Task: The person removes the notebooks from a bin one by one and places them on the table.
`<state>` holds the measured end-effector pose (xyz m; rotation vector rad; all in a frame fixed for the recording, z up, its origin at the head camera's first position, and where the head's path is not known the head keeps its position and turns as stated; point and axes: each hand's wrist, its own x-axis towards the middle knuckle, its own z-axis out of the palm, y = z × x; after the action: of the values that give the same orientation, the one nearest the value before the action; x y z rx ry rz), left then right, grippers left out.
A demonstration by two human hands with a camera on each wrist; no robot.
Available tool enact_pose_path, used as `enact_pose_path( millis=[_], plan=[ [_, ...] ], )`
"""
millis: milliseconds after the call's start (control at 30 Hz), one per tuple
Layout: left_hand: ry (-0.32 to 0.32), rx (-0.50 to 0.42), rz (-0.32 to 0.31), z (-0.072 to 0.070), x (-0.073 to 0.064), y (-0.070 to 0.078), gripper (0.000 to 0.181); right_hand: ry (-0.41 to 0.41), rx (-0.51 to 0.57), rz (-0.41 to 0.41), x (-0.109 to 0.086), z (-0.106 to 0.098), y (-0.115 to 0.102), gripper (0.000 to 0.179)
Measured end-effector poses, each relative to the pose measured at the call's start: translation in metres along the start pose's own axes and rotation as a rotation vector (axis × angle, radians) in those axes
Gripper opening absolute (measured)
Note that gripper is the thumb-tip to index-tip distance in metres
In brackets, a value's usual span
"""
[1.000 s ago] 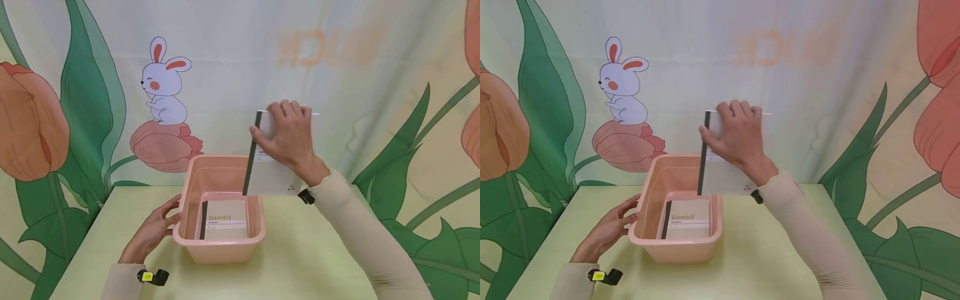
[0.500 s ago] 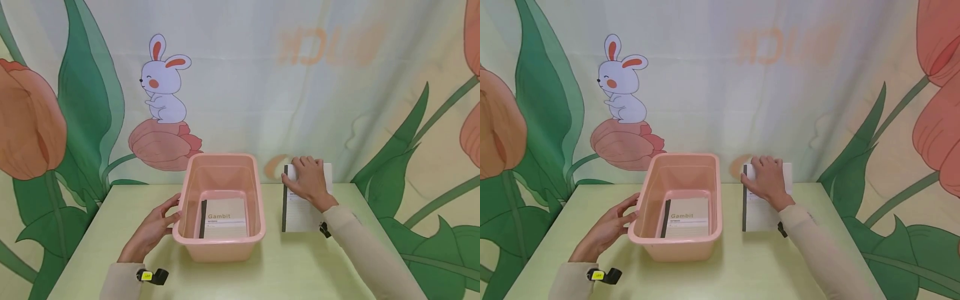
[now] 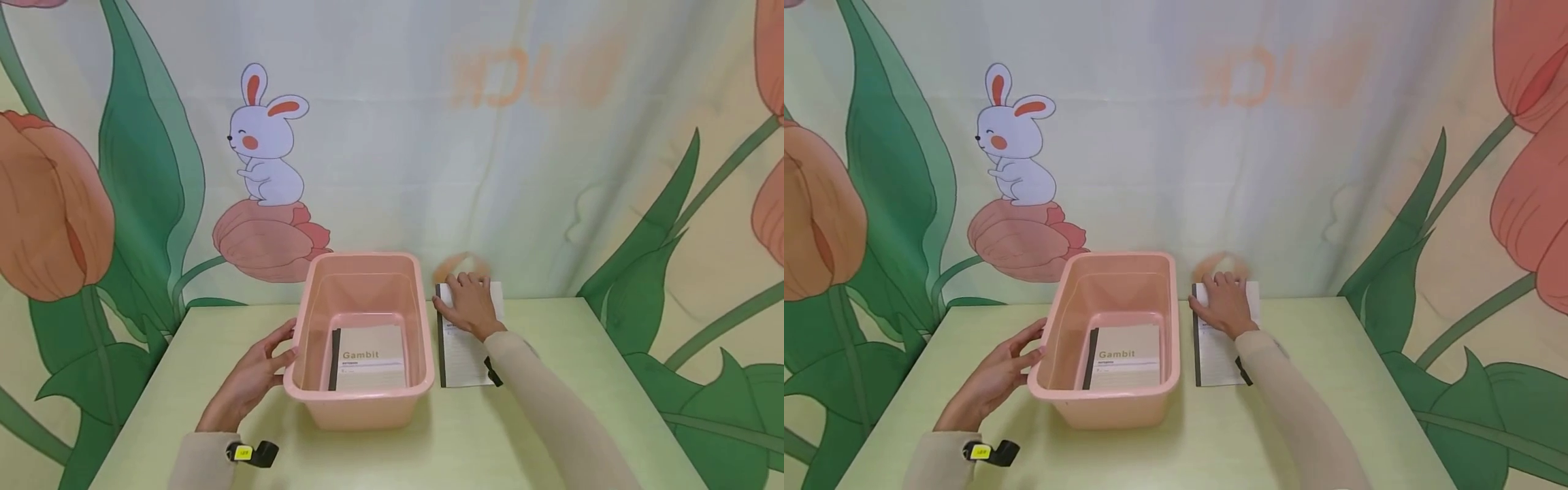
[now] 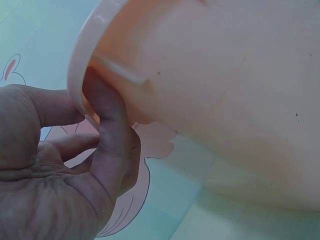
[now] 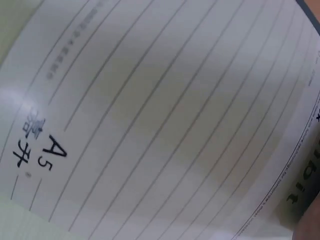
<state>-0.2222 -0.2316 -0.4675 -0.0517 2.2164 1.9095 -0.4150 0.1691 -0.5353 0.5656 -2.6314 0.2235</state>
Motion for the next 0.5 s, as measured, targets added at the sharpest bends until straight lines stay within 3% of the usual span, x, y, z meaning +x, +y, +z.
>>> enact_pose_path(
  millis=[100, 267, 367, 500],
  plan=[
    [-0.007, -0.013, -0.003, 0.002, 0.0, -0.003, 0.065, -0.044, 0.006, 0.03, 0.003, 0.01, 0.003, 0.058],
    [-0.019, -0.016, 0.001, 0.004, -0.001, -0.006, 0.064, -0.195, 0.058, 0.134, 0.005, 0.014, 0.005, 0.063],
    [-0.013, -0.007, 0.001, 0.003, -0.001, -0.005, 0.064, -0.268, 0.08, 0.163, 0.005, 0.008, 0.003, 0.062],
    [-0.001, 0.002, 0.004, 0.0, 0.0, -0.002, 0.064, -0.265, 0.093, 0.148, 0.007, -0.01, -0.002, 0.058]
  ],
)
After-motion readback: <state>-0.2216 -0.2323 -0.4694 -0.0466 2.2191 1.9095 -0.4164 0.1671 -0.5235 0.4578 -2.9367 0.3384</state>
